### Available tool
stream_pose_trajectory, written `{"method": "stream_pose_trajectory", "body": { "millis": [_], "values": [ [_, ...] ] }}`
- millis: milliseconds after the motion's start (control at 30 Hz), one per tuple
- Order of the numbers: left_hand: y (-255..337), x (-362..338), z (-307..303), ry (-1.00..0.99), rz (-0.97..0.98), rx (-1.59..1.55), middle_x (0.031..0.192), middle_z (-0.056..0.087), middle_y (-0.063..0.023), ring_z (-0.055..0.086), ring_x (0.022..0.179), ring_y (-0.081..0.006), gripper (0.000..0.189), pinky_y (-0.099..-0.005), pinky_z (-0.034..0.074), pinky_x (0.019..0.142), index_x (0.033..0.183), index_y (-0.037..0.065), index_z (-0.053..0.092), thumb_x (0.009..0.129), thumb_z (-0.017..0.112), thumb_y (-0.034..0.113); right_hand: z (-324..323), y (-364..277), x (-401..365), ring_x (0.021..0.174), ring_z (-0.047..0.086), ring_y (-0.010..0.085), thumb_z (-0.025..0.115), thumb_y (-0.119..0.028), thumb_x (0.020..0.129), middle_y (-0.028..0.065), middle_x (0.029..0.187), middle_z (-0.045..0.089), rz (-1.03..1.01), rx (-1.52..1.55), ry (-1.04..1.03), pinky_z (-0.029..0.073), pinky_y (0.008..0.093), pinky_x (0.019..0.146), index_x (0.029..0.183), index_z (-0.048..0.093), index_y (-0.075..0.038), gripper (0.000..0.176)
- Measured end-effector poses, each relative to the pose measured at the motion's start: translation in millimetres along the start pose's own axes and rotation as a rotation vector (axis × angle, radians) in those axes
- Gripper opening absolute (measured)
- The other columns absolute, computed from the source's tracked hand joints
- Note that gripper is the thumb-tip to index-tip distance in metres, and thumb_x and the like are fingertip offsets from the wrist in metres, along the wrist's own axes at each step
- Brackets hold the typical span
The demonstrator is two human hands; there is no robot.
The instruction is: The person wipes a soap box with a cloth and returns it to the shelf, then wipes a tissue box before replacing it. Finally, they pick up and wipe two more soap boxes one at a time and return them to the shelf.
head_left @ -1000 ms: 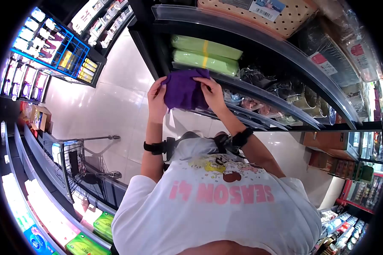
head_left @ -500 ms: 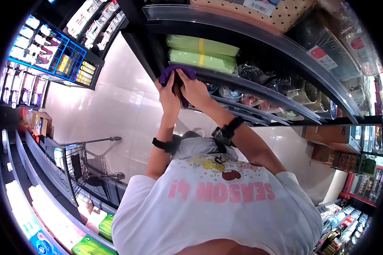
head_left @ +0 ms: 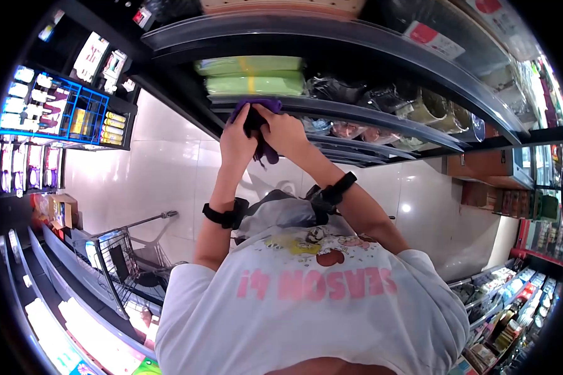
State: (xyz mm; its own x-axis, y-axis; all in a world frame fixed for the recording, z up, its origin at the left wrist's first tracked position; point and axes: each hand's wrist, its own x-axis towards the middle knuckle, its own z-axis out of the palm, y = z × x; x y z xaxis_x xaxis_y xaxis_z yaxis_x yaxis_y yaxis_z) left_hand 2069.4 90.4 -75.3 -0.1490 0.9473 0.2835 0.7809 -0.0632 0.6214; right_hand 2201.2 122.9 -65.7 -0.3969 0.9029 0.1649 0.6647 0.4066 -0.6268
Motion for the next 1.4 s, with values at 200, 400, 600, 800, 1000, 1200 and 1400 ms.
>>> {"method": "stream_pose_trajectory", "body": {
  "millis": [200,400,600,800,1000,1200,1400],
  "values": [
    [69.3,-7.4,33.3,-0.209,-0.110,-0.009,0.105,0.056,-0.0226,0.055,0.094,-0.0396,0.060,-0.0413,0.045,0.078,0.126,0.013,0.044,0.068,0.055,0.001,-45.9,44.4,-34.5,0.059,0.060,0.0341,0.052,-0.016,0.072,0.0175,0.068,0.062,0.078,-0.096,0.032,0.050,0.0425,0.056,0.121,0.050,-0.018,0.049],
    [132.0,-18.9,85.0,-0.295,0.036,-0.027,0.102,0.058,-0.0215,0.057,0.086,-0.0388,0.064,-0.0417,0.047,0.074,0.128,0.016,0.041,0.067,0.058,0.006,-98.5,107.9,-86.8,0.057,0.059,0.0341,0.052,-0.015,0.073,0.0185,0.067,0.060,0.128,-0.141,0.120,0.049,0.0437,0.054,0.121,0.051,-0.019,0.048],
    [195.3,-27.7,144.3,-0.435,0.108,-0.074,0.099,0.058,-0.0207,0.058,0.087,-0.0349,0.062,-0.0418,0.048,0.075,0.128,0.017,0.042,0.068,0.056,0.010,-146.4,169.8,-135.8,0.057,0.060,0.0336,0.051,-0.015,0.074,0.0185,0.065,0.060,0.220,-0.181,0.240,0.049,0.0434,0.054,0.123,0.049,-0.024,0.050],
    [259.1,-37.5,204.4,-0.485,0.259,-0.134,0.094,0.059,-0.0222,0.058,0.086,-0.0365,0.065,-0.0428,0.048,0.074,0.131,0.018,0.038,0.069,0.056,0.010,-207.2,217.4,-178.3,0.065,0.060,0.0360,0.053,-0.014,0.073,0.0194,0.071,0.061,0.427,-0.120,0.220,0.049,0.0449,0.062,0.122,0.050,-0.028,0.052],
    [325.0,-49.2,259.0,-0.543,0.344,-0.185,0.100,0.059,-0.0218,0.058,0.085,-0.0382,0.064,-0.0425,0.048,0.073,0.130,0.016,0.039,0.069,0.055,0.008,-251.5,270.8,-219.1,0.064,0.060,0.0363,0.051,-0.014,0.074,0.0185,0.071,0.061,0.500,-0.150,0.398,0.049,0.0446,0.061,0.118,0.053,-0.029,0.046],
    [367.3,-48.5,282.1,-0.620,0.367,-0.149,0.092,0.061,-0.0199,0.060,0.080,-0.0369,0.059,-0.0446,0.049,0.069,0.128,0.019,0.043,0.071,0.055,0.012,-276.2,300.8,-243.2,0.079,0.059,0.0367,0.050,-0.014,0.076,0.0196,0.085,0.061,0.573,-0.077,0.436,0.047,0.0433,0.069,0.122,0.050,-0.026,0.048],
    [336.4,-49.5,256.8,-0.513,0.334,-0.189,0.082,0.061,-0.0208,0.060,0.073,-0.0366,0.058,-0.0428,0.048,0.064,0.126,0.019,0.046,0.069,0.054,0.008,-254.0,303.4,-228.1,0.076,0.059,0.0377,0.050,-0.007,0.075,0.0219,0.082,0.059,0.319,0.128,0.404,0.046,0.0403,0.069,0.122,0.050,-0.021,0.050]
  ]
}}
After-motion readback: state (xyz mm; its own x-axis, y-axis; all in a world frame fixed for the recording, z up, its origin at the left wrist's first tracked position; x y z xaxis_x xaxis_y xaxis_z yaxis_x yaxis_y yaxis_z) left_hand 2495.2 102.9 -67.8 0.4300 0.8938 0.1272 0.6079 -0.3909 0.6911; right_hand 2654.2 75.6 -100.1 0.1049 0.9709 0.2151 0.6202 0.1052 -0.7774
